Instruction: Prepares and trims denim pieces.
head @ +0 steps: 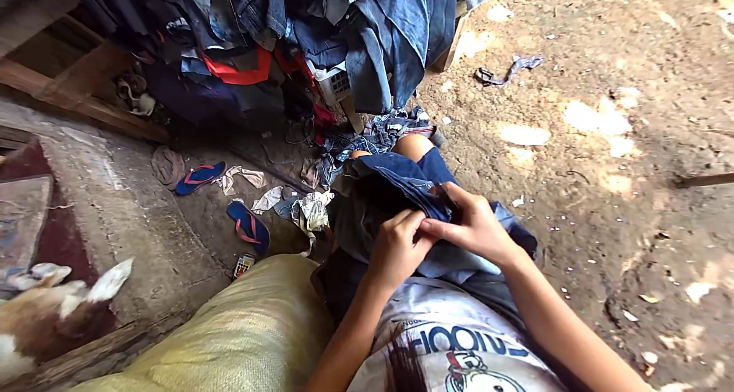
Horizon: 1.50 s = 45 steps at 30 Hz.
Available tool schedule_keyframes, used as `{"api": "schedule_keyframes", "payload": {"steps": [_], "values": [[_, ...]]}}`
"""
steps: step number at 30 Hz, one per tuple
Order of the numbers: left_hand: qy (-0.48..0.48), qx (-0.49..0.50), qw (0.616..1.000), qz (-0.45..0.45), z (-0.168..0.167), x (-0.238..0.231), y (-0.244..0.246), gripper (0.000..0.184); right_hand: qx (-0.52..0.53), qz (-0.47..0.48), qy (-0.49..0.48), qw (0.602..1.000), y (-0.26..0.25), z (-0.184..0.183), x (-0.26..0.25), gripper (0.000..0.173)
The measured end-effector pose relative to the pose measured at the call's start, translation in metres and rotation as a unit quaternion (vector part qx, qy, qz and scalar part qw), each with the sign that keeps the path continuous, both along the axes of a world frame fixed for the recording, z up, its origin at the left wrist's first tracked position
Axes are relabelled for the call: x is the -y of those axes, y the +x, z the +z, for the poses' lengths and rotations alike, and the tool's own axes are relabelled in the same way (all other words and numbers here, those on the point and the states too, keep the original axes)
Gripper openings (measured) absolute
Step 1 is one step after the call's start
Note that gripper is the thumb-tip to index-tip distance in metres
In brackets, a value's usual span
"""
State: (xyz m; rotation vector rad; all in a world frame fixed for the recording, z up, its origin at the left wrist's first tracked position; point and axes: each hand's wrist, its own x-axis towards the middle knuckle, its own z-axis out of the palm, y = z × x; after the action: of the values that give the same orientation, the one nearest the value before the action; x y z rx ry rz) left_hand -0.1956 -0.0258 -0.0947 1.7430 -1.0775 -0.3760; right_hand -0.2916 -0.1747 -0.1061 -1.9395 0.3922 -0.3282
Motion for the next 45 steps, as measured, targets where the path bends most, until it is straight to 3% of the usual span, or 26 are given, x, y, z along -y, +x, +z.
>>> {"api": "schedule_keyframes", "payload": {"steps": [3,5,6,7,8,9,10,12,14,18,21,22,24,26,29,31,34,38,42,45], "values": [[-0.004,-0.018,0.997,-0.07,-0.007,-0.011,0.029,0.013,-0.053,0.002,0.043,0.998,0.001,0.001,-0.002,0.028],[0.008,-0.05,0.998,0.027,-0.021,-0.022,0.059,0.019,-0.074,-0.023,0.107,0.991,0.002,0.002,-0.001,0.017],[0.044,-0.048,0.994,0.088,-0.033,-0.027,0.077,0.037,-0.07,-0.043,0.159,0.984,0.002,0.003,0.0,0.012],[0.095,-0.043,0.987,0.125,-0.05,-0.031,0.095,0.068,-0.059,-0.066,0.214,0.973,0.002,0.003,0.002,0.007],[0.155,-0.05,0.977,0.138,-0.067,-0.034,0.109,0.099,-0.047,-0.084,0.264,0.96,0.003,0.004,0.003,0.005],[0.211,-0.068,0.966,0.129,-0.08,-0.035,0.118,0.115,-0.036,-0.101,0.304,0.947,0.005,0.006,0.004,0.005],[0.254,-0.082,0.957,0.111,-0.088,-0.033,0.122,0.114,-0.028,-0.112,0.334,0.936,0.008,0.008,0.005,0.005],[0.287,-0.108,0.948,0.08,-0.086,-0.031,0.117,0.079,-0.017,-0.119,0.373,0.92,0.011,0.012,0.005,0.004],[0.253,-0.143,0.955,0.058,-0.072,-0.041,0.109,0.062,-0.004,-0.114,0.398,0.91,0.011,0.014,0.003,0.004],[0.215,-0.245,0.941,0.091,-0.051,-0.097,0.095,0.065,0.002,-0.076,0.443,0.893,0.01,0.016,-0.007,0.008],[0.339,-0.159,0.914,0.155,-0.039,-0.114,0.085,0.077,-0.026,-0.019,0.468,0.883,0.013,0.012,-0.019,0.01],[0.328,-0.109,0.918,0.194,-0.034,-0.11,0.08,0.076,-0.034,0.003,0.468,0.883,0.016,0.011,-0.022,0.01],[0.212,-0.019,0.946,0.245,-0.02,-0.096,0.066,0.058,-0.044,0.033,0.46,0.886,0.019,0.01,-0.027,0.009],[0.101,-0.023,0.975,0.196,0.003,-0.076,0.049,0.033,-0.044,0.041,0.45,0.891,0.02,0.013,-0.028,0.009],[0.066,-0.166,0.984,0.025,0.025,-0.05,0.025,0.046,-0.03,0.05,0.418,0.906,0.021,0.019,-0.026,0.011],[0.058,-0.214,0.975,0.024,0.024,-0.034,0.009,0.045,-0.016,0.068,0.381,0.922,0.02,0.021,-0.024,0.015],[0.018,-0.249,0.968,0.042,0.02,-0.023,-0.003,0.022,-0.021,0.073,0.331,0.94,0.017,0.022,-0.02,0.017],[0.011,-0.296,0.955,0.017,0.016,-0.024,-0.005,0.017,-0.034,0.08,0.287,0.954,0.012,0.019,-0.014,0.02],[0.098,-0.251,0.963,0.014,0.019,-0.027,-0.007,0.028,-0.052,0.086,0.241,0.965,0.013,0.017,-0.015,0.018],[0.099,-0.2,0.974,0.035,0.02,-0.024,-0.008,0.03,-0.046,0.083,0.165,0.982,0.014,0.018,-0.015,0.022]]}}
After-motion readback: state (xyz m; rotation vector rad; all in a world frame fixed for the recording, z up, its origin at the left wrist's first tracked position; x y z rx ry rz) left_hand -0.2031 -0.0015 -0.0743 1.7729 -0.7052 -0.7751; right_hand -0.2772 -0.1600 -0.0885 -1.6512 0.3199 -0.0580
